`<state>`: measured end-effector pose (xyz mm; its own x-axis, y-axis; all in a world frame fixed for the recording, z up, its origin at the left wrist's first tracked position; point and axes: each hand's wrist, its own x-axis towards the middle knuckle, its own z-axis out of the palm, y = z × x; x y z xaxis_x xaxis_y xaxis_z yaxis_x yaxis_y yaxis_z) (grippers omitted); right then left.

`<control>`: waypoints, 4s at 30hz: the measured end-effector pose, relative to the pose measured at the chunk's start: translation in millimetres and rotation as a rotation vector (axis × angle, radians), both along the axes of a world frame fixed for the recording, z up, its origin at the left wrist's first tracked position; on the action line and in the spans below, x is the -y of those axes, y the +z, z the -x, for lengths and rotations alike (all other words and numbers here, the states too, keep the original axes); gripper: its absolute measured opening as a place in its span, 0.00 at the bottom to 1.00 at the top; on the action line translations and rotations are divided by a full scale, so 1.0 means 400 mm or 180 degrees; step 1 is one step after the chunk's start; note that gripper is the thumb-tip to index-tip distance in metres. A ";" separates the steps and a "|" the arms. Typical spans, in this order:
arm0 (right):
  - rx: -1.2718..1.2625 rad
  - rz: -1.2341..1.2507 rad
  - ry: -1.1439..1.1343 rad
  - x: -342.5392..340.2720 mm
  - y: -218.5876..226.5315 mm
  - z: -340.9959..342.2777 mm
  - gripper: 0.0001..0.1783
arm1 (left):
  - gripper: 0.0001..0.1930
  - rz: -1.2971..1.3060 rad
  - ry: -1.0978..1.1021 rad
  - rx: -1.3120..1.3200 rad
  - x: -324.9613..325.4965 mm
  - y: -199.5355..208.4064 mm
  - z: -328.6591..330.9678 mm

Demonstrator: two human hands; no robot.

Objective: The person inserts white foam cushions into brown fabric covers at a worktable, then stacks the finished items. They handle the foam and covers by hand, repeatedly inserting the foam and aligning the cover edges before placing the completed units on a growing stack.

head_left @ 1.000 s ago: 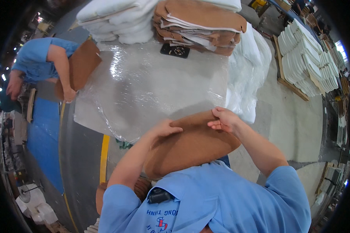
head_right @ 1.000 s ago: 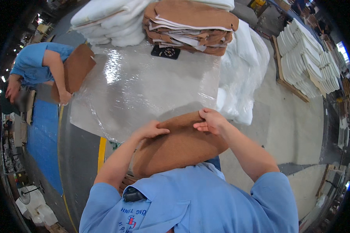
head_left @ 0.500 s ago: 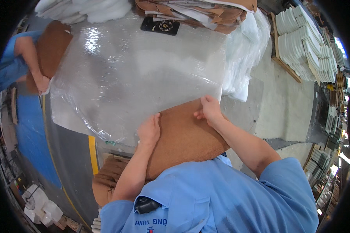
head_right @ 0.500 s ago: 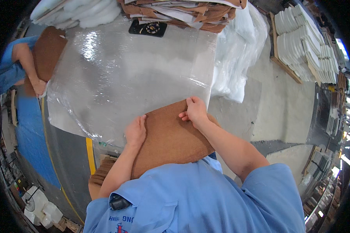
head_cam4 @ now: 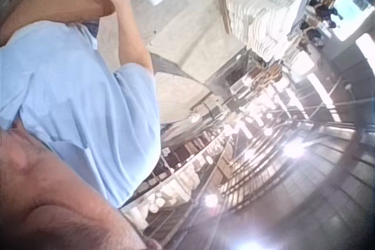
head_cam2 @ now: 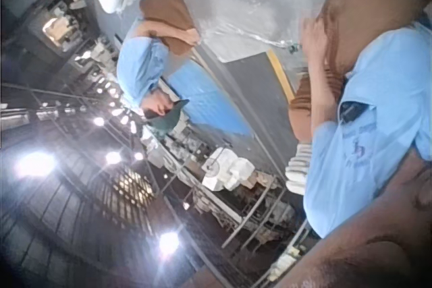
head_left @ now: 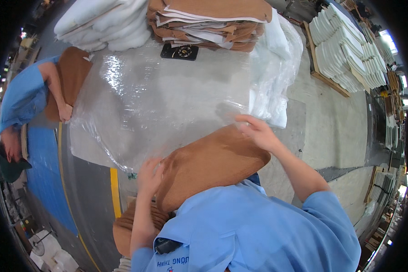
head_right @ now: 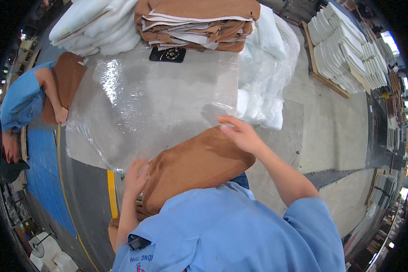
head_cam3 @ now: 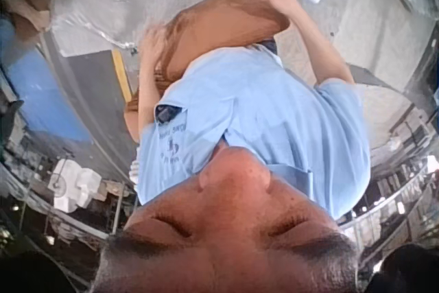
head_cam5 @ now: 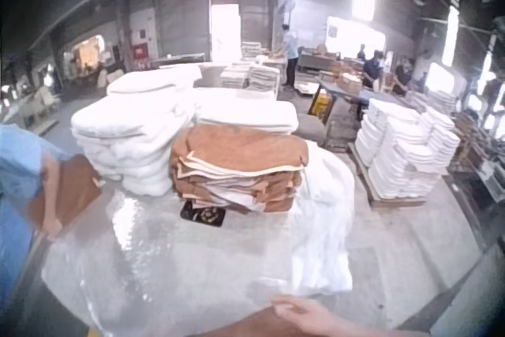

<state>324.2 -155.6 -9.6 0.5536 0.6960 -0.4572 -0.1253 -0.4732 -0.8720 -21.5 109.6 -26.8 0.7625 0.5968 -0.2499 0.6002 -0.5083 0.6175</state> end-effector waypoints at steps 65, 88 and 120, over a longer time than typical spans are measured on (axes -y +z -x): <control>0.4169 0.0720 0.1893 0.079 -0.107 0.121 0.44 | 0.40 -0.1848 -0.0608 -0.0317 0.251 -0.078 -0.164; 0.1569 0.0688 -0.0259 0.084 -0.072 0.024 0.30 | 0.40 0.0811 0.1774 0.1091 0.117 -0.080 0.046; -0.0733 -0.1268 -0.1249 -0.047 -0.031 -0.120 0.29 | 0.32 0.3196 0.1487 0.3087 -0.059 0.089 -0.019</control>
